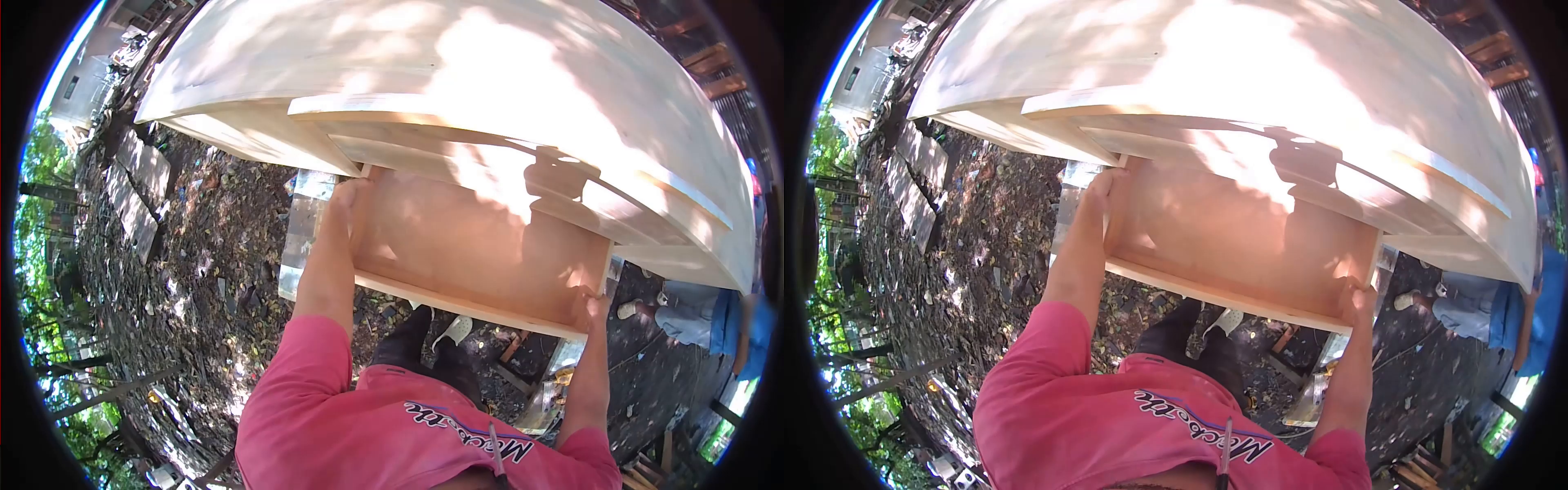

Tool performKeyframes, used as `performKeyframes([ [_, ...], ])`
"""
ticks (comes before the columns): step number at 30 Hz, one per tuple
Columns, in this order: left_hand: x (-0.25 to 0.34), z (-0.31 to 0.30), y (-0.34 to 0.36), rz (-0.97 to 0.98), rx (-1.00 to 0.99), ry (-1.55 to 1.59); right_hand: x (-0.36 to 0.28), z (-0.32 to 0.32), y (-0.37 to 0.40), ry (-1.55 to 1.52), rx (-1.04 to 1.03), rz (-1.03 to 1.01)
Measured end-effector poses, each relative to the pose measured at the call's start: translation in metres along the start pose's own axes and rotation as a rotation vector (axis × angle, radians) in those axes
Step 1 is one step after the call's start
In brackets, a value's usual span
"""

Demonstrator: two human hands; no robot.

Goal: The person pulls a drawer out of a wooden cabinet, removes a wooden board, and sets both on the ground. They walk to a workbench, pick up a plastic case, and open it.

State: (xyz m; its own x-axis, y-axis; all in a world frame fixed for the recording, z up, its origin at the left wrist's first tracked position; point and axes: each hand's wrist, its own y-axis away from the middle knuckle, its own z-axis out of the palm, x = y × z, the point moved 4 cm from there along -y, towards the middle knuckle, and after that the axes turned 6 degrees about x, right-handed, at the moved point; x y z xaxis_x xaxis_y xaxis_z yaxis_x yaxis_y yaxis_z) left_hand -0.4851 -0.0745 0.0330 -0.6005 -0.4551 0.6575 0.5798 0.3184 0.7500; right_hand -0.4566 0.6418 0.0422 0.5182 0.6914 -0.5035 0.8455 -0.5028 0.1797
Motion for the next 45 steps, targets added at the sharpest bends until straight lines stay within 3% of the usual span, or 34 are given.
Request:
performKeyframes([
  [2,-0.006,-0.001,0.008,-0.048,-0.007,0.049,-0.001,-0.007,0.009,0.123,-0.062,-0.031],
  [6,-0.019,-0.009,0.032,-0.012,0.025,0.017,0.006,-0.012,0.038,0.034,-0.035,-0.055],
  [8,-0.035,-0.023,0.032,0.039,0.072,-0.055,0.017,-0.012,0.052,-0.157,-0.098,0.066],
  [11,-0.051,-0.032,0.062,0.076,0.096,-0.172,0.001,-0.030,0.088,-0.125,-0.112,0.132],
  [18,-0.109,-0.074,0.086,0.011,0.129,-0.143,0.075,-0.023,0.126,-0.214,-0.080,0.108],
  [21,-0.123,-0.089,0.101,0.038,0.151,-0.135,0.049,-0.037,0.158,-0.269,-0.168,0.210],
  [23,-0.115,-0.093,0.123,0.127,0.336,-0.391,0.058,-0.041,0.169,-0.292,-0.227,0.266],
  [24,-0.121,-0.099,0.125,0.121,0.351,-0.394,0.063,-0.041,0.173,-0.323,-0.266,0.316],
  [26,-0.126,-0.108,0.121,0.340,0.392,-0.809,0.072,-0.042,0.176,-0.291,-0.295,0.313],
  [27,-0.128,-0.113,0.119,0.338,0.408,-0.806,0.077,-0.042,0.176,-0.257,-0.314,0.313],
  [30,-0.152,-0.134,0.127,0.210,0.341,-0.902,0.087,-0.043,0.178,-0.143,-0.399,0.284],
  [33,-0.164,-0.131,0.146,0.466,0.068,-1.388,0.082,-0.038,0.180,-0.093,-0.516,0.245],
  [34,-0.162,-0.137,0.156,0.282,0.250,-1.132,0.077,-0.033,0.181,-0.090,-0.518,0.237],
  [35,-0.166,-0.145,0.167,0.101,0.412,-0.865,0.066,-0.028,0.182,-0.006,-0.485,0.035],
  [36,-0.189,-0.173,0.156,0.095,0.399,-0.859,0.057,-0.026,0.190,0.086,-0.443,-0.157],
  [37,-0.216,-0.213,0.129,0.177,0.294,-1.105,0.059,-0.019,0.190,0.089,-0.435,-0.152],
  [39,-0.215,-0.229,0.119,0.282,0.169,-1.348,0.055,0.005,0.193,0.209,-0.570,-0.194],
  [40,-0.201,-0.238,0.137,0.017,0.335,-1.125,0.053,0.019,0.196,0.213,-0.556,-0.191],
  [42,-0.206,-0.274,0.132,-0.258,0.473,-0.865,0.040,0.043,0.200,0.406,-0.629,-0.231],
  [43,-0.224,-0.315,0.100,-0.116,0.254,-1.275,0.019,0.047,0.206,0.436,-0.631,-0.239],
  [44,-0.244,-0.337,0.082,0.045,0.004,-1.656,-0.016,0.057,0.228,0.380,-0.778,-0.214],
  [45,-0.214,-0.338,0.108,-0.082,0.141,-1.551,-0.044,0.066,0.245,0.321,-0.918,-0.185],
])
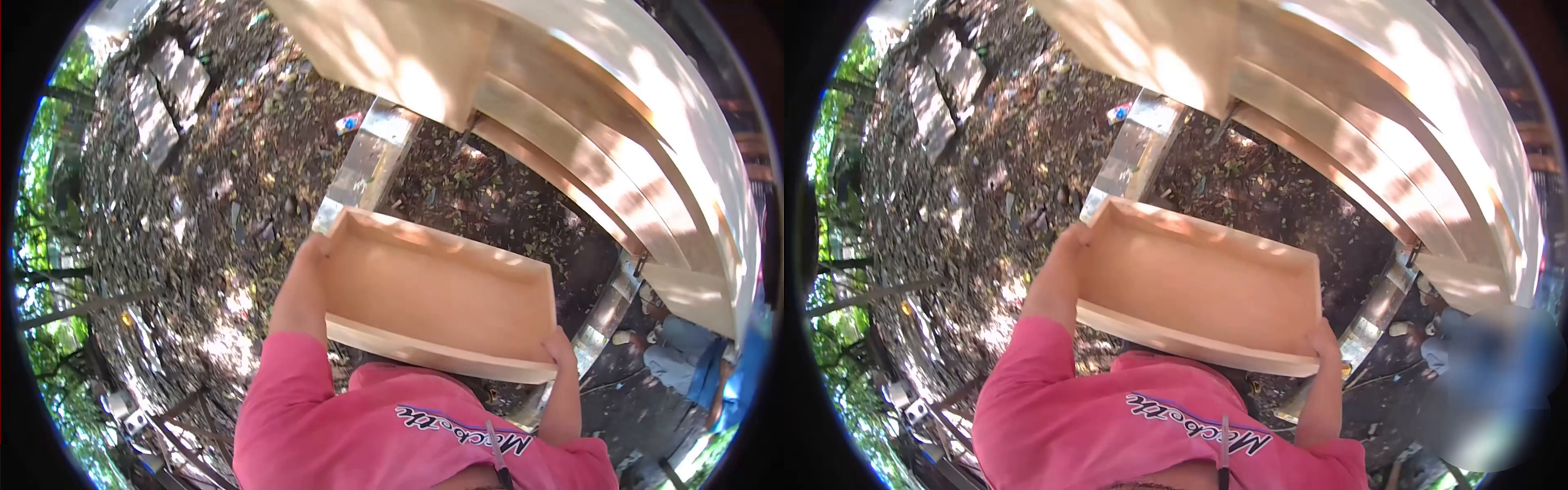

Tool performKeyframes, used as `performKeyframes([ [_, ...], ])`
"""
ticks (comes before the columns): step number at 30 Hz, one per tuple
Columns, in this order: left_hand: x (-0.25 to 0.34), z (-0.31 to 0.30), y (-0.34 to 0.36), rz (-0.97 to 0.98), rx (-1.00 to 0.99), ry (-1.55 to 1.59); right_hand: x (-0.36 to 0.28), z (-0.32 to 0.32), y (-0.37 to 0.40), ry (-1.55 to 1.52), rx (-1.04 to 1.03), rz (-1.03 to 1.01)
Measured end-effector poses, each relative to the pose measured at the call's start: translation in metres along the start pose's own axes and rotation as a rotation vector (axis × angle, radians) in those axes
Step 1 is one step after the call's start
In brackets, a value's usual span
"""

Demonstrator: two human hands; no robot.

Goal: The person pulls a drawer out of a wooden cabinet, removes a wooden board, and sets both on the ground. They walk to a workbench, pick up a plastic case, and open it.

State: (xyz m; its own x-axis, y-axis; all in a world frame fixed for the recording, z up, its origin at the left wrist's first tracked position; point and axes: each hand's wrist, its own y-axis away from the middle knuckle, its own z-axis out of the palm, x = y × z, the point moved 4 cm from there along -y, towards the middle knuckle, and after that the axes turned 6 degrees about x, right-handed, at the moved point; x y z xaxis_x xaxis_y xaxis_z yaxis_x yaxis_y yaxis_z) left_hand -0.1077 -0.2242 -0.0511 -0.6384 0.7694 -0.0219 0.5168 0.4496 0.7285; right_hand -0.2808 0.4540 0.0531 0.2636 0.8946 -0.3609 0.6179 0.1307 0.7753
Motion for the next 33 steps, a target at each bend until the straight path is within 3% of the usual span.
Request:
performKeyframes([
  [1,-0.039,0.026,-0.039,0.004,0.009,-0.018,-0.020,0.009,-0.006,-0.023,0.001,-0.068],
  [3,-0.057,-0.018,-0.015,-0.090,0.096,0.143,-0.028,0.031,-0.048,0.071,0.070,-0.148],
  [4,-0.089,0.000,-0.049,-0.002,0.164,-0.023,-0.020,0.044,-0.073,0.190,0.123,-0.151],
  [5,-0.117,0.011,-0.073,-0.095,0.231,0.018,-0.022,0.058,-0.096,0.177,0.091,-0.213],
  [6,-0.141,0.022,-0.088,-0.225,0.123,0.394,-0.031,0.065,-0.112,0.163,0.049,-0.272],
  [7,-0.122,-0.026,-0.055,-0.140,0.140,0.098,-0.078,0.060,-0.093,0.224,-0.023,-0.138],
  [8,-0.115,-0.057,-0.031,-0.161,0.141,0.161,-0.136,0.056,-0.070,0.281,-0.096,-0.004],
  [13,-0.123,-0.100,-0.044,-0.113,0.263,0.236,-0.193,0.056,-0.093,0.433,-0.227,0.112],
  [15,-0.061,-0.171,0.040,0.048,0.500,0.557,-0.213,0.050,-0.083,0.482,-0.287,0.169],
  [17,-0.038,-0.164,0.086,0.294,0.861,0.581,-0.221,0.045,-0.078,0.323,-0.317,0.335],
  [18,-0.029,-0.158,0.115,0.299,1.044,0.569,-0.219,0.042,-0.085,0.317,-0.312,0.331],
  [19,-0.022,-0.151,0.144,0.297,1.226,0.553,-0.208,0.041,-0.097,0.335,-0.333,0.340],
  [21,-0.022,-0.120,0.181,-0.085,1.498,0.461,-0.223,0.036,-0.094,0.372,-0.358,0.315],
  [22,-0.027,-0.093,0.178,-0.358,1.332,0.414,-0.220,0.032,-0.100,0.367,-0.364,0.307],
  [24,-0.045,-0.034,0.140,-0.409,1.255,0.816,-0.204,0.019,-0.107,0.023,-0.550,0.395],
  [25,-0.038,-0.041,0.144,-0.411,1.253,0.815,-0.204,0.009,-0.097,0.025,-0.552,0.397],
  [27,-0.020,-0.061,0.138,-0.482,1.214,0.725,-0.211,-0.016,-0.072,-0.529,-0.424,0.411],
  [28,-0.022,-0.059,0.124,-0.483,1.206,0.723,-0.208,-0.018,-0.059,-0.528,-0.424,0.419],
  [30,-0.020,-0.068,0.094,-0.398,1.258,0.653,-0.212,-0.019,-0.041,-0.851,-0.315,0.202],
  [33,0.004,-0.116,0.082,-0.295,1.189,0.915,-0.178,0.010,-0.067,-0.892,0.041,-0.083],
])
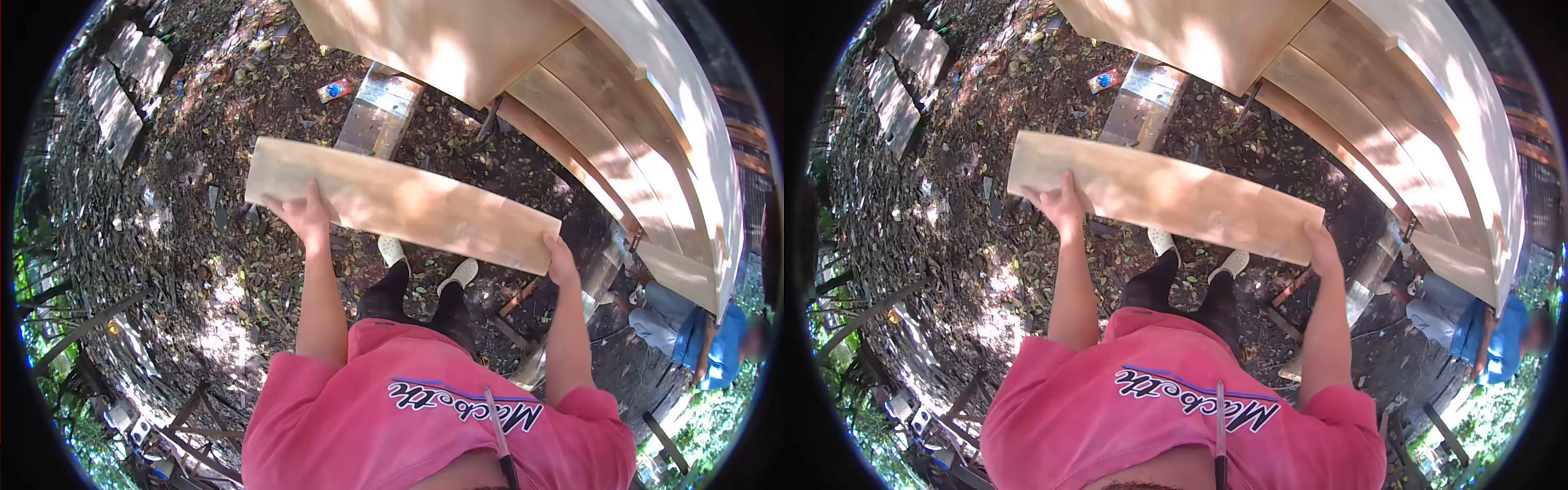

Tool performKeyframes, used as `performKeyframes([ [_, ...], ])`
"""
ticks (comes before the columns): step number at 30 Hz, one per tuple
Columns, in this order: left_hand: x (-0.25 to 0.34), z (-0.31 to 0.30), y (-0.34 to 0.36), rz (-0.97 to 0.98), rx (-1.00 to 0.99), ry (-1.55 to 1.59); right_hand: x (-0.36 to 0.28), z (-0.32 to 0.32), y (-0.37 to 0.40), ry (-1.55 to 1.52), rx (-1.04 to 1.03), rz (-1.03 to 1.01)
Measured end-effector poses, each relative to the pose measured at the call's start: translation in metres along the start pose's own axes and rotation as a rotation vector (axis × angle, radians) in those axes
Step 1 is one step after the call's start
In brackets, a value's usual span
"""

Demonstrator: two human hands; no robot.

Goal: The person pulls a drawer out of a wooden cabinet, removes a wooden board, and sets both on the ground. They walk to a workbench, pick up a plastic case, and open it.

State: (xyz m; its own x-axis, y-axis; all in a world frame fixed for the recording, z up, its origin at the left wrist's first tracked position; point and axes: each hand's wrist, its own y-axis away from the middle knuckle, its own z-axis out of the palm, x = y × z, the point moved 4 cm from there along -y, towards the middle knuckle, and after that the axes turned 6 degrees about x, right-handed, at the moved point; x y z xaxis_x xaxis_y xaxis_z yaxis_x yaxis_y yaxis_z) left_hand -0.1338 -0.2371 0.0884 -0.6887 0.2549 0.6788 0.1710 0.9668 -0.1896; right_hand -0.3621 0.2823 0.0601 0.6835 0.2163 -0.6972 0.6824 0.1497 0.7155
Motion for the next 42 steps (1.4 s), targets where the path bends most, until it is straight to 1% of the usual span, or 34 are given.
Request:
performKeyframes([
  [1,0.021,0.003,-0.006,-0.039,-0.030,0.089,0.005,0.001,-0.005,0.033,0.104,-0.105],
  [2,0.031,0.005,-0.006,-0.101,0.053,0.266,0.009,0.004,-0.003,0.033,0.116,-0.100],
  [4,0.039,0.011,0.000,-0.201,0.236,0.415,0.014,0.007,-0.003,-0.011,0.247,-0.034],
  [5,0.041,0.010,0.006,-0.192,0.215,0.425,0.021,0.009,0.003,-0.025,0.267,-0.036],
  [7,0.031,0.014,0.027,-0.683,-0.075,0.488,0.033,0.009,0.013,0.101,0.454,-0.066],
  [8,0.036,0.013,0.030,-0.664,-0.103,0.504,0.039,0.013,0.021,0.088,0.514,-0.103],
  [9,0.036,0.008,0.035,-0.718,-0.040,0.397,0.024,0.030,0.047,0.114,0.589,-0.127],
  [11,0.035,-0.005,0.045,-0.814,0.090,0.182,0.025,0.040,0.060,0.054,0.622,-0.205],
  [13,0.022,-0.004,0.030,-0.784,0.019,0.472,0.032,0.050,0.060,0.000,0.636,-0.214],
  [15,0.002,0.005,0.002,-0.625,0.040,0.466,0.030,0.073,0.060,-0.073,0.592,-0.236],
  [17,-0.005,0.001,-0.026,-0.671,0.026,0.436,0.027,0.103,0.060,-0.114,0.563,-0.226],
  [18,-0.004,-0.001,-0.036,-0.754,-0.081,0.502,0.006,0.120,0.074,0.033,0.557,-0.263],
  [19,-0.020,0.008,-0.061,-0.763,-0.156,0.396,0.023,0.134,0.059,0.049,0.558,-0.214],
  [20,-0.042,0.016,-0.077,-0.762,-0.155,0.549,0.059,0.149,0.020,0.072,0.491,-0.181],
  [21,-0.058,0.022,-0.089,-0.762,-0.138,0.703,0.047,0.164,0.029,0.096,0.479,-0.193],
  [23,-0.050,0.018,-0.082,-0.629,-0.172,0.608,0.028,0.188,0.045,0.167,0.446,-0.200],
  [24,-0.043,0.018,-0.073,-0.614,-0.190,0.613,0.026,0.190,0.051,0.184,0.432,-0.183],
  [25,-0.040,0.016,-0.062,-0.665,-0.162,0.507,0.025,0.190,0.053,0.205,0.417,-0.170],
  [26,-0.038,0.012,-0.051,-0.718,-0.129,0.398,0.024,0.184,0.054,0.198,0.429,-0.175],
  [28,-0.034,0.004,-0.040,-0.701,-0.138,0.423,0.031,0.171,0.053,0.323,0.372,-0.134],
  [29,-0.033,0.003,-0.035,-0.697,-0.137,0.445,0.033,0.159,0.054,0.324,0.378,-0.140],
  [31,-0.039,0.008,-0.038,-0.718,-0.114,0.441,0.028,0.148,0.063,0.181,0.099,-0.148],
  [32,-0.039,0.010,-0.040,-0.718,-0.114,0.369,0.027,0.139,0.064,0.076,-0.022,-0.087],
  [33,-0.037,0.011,-0.041,-0.717,-0.115,0.295,0.027,0.126,0.066,0.071,-0.022,-0.090],
  [35,-0.036,0.010,-0.044,-0.717,-0.088,0.255,0.033,0.096,0.067,-0.242,0.045,0.060],
  [37,-0.033,0.006,-0.039,-0.722,-0.059,0.217,0.047,0.054,0.054,-0.458,0.152,0.149],
  [40,-0.026,0.007,-0.018,-0.704,-0.067,0.239,0.065,-0.026,0.024,-0.732,0.330,0.216],
  [41,-0.033,0.011,-0.008,-0.710,-0.064,0.206,0.066,-0.055,0.016,-0.818,0.448,0.225],
  [42,-0.031,0.011,-0.003,-0.707,-0.056,0.169,0.068,-0.084,0.006,-0.900,0.512,0.201],
])
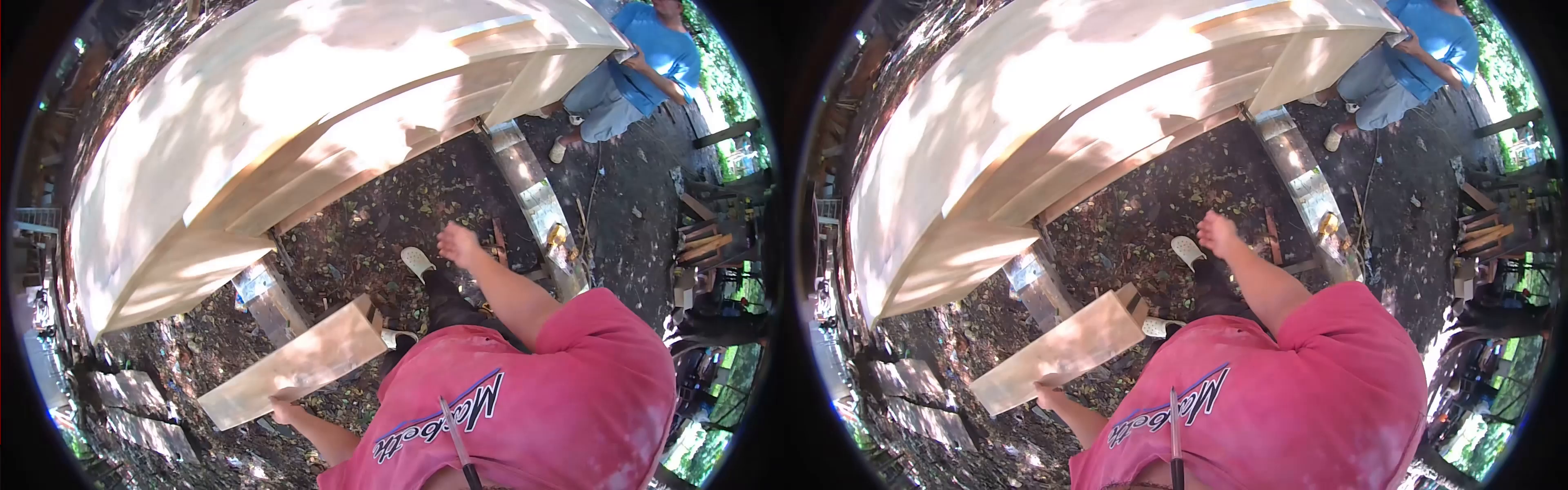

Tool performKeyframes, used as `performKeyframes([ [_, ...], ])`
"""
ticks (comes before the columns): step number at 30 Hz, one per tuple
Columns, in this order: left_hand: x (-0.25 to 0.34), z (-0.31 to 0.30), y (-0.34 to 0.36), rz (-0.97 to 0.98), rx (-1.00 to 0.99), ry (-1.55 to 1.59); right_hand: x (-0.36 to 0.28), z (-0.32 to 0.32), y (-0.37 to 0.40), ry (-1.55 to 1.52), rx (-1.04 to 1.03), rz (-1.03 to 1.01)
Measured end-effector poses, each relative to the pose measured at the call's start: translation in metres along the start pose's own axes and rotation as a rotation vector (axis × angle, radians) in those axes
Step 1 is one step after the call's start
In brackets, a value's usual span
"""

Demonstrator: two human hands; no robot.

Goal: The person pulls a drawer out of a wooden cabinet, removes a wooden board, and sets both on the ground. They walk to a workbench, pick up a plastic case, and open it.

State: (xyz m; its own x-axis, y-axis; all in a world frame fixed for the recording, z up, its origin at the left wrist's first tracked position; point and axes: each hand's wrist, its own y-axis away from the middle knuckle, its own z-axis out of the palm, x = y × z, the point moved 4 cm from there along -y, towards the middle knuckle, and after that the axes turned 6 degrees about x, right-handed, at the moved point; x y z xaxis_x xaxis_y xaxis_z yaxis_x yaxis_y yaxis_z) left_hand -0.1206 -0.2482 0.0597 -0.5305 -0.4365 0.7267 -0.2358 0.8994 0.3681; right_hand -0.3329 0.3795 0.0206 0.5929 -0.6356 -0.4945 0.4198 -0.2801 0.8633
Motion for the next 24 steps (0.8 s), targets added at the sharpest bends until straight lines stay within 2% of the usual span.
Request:
performKeyframes([
  [2,0.005,-0.005,0.047,0.161,0.122,-0.057,-0.050,-0.015,-0.035,-0.215,0.114,-0.062],
  [4,0.002,0.009,0.067,0.243,0.189,-0.108,-0.101,-0.023,-0.074,-0.265,0.126,-0.160],
  [6,0.009,0.020,0.087,0.554,0.287,-0.614,-0.149,-0.024,-0.098,-0.291,0.162,-0.251],
  [7,0.031,0.027,0.144,0.394,0.185,-0.569,-0.170,-0.022,-0.104,-0.286,0.240,-0.252],
  [8,0.020,0.042,0.144,0.318,0.057,-0.296,-0.185,-0.025,-0.130,-0.330,0.248,-0.267],
  [9,0.009,0.060,0.137,0.380,-0.045,-0.155,-0.202,-0.022,-0.133,-0.295,0.298,-0.304],
  [10,0.023,0.069,0.160,0.545,0.028,-0.398,-0.213,-0.023,-0.155,-0.405,0.277,-0.260],
  [11,0.039,0.078,0.186,0.700,0.141,-0.641,-0.225,-0.015,-0.170,-0.306,0.358,-0.251],
  [12,0.047,0.090,0.198,0.847,0.098,-0.695,-0.240,0.007,-0.142,-0.316,0.391,-0.238],
  [13,0.066,0.098,0.241,0.862,0.090,-0.543,-0.246,0.012,-0.162,-0.450,0.321,-0.289],
  [14,0.064,0.117,0.236,0.977,0.011,-0.330,-0.248,0.012,-0.200,-0.210,0.202,-0.350],
  [16,0.061,0.159,0.229,0.969,-0.186,-0.193,-0.253,0.042,-0.159,-0.263,0.302,-0.365],
  [18,0.058,0.197,0.230,0.553,-0.623,-0.033,-0.254,0.054,-0.150,-0.239,0.324,-0.316],
  [20,0.074,0.208,0.256,0.459,-0.533,-0.118,-0.251,0.027,-0.236,-0.085,0.198,-0.348],
  [21,0.077,0.213,0.264,0.390,-0.599,-0.132,-0.255,0.026,-0.260,-0.038,0.178,-0.377],
  [22,0.084,0.222,0.270,0.327,-0.664,-0.129,-0.257,0.023,-0.271,-0.021,0.168,-0.399],
  [24,0.081,0.240,0.277,0.283,-0.556,-0.002,-0.262,0.019,-0.284,-0.034,0.138,-0.421],
])
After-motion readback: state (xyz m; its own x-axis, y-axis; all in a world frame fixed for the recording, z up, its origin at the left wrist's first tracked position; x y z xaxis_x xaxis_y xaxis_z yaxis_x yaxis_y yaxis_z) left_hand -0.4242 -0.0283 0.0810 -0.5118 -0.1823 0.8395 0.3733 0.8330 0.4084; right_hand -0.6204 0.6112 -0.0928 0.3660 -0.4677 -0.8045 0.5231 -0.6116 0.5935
